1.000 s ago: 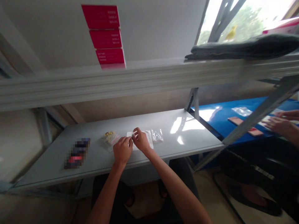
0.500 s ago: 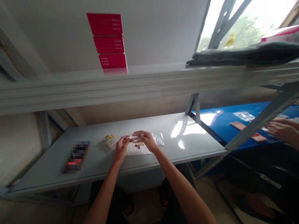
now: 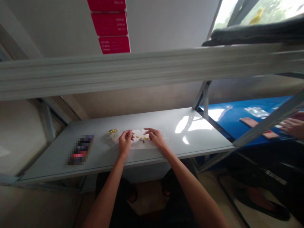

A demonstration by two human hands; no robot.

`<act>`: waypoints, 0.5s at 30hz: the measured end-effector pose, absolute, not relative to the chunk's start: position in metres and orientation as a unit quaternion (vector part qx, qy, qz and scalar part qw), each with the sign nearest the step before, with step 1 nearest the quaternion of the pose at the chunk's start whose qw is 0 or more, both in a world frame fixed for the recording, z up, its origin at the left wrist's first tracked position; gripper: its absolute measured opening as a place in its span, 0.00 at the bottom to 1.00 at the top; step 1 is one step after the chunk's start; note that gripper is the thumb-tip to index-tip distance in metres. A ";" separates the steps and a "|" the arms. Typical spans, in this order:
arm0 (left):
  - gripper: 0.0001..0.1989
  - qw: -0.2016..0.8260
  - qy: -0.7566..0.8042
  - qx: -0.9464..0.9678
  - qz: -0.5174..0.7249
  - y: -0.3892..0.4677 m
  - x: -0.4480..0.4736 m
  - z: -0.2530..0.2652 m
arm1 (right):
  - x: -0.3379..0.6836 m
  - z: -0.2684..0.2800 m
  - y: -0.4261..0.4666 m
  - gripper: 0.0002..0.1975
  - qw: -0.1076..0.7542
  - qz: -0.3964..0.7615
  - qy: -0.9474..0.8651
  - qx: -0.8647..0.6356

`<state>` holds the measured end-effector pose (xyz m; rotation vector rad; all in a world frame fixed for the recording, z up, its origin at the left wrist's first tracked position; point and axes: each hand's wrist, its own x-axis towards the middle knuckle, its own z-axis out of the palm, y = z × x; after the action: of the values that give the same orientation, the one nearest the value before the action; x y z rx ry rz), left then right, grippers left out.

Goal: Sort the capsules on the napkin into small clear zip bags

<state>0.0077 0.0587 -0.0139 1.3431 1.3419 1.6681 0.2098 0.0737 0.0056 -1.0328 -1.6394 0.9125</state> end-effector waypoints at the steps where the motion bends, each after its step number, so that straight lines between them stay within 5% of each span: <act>1: 0.22 0.297 0.509 0.510 0.627 0.059 0.008 -0.015 | 0.209 0.004 0.073 0.18 0.481 0.367 -0.672 -0.426; 15: 0.24 0.327 0.460 0.509 0.650 0.048 0.015 -0.009 | 0.208 -0.008 0.075 0.11 0.490 0.342 -0.673 -0.436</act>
<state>0.0147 0.0484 -0.0091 1.3327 1.2041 1.7020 0.2075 0.0752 -0.0079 -1.0601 -1.6348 0.8304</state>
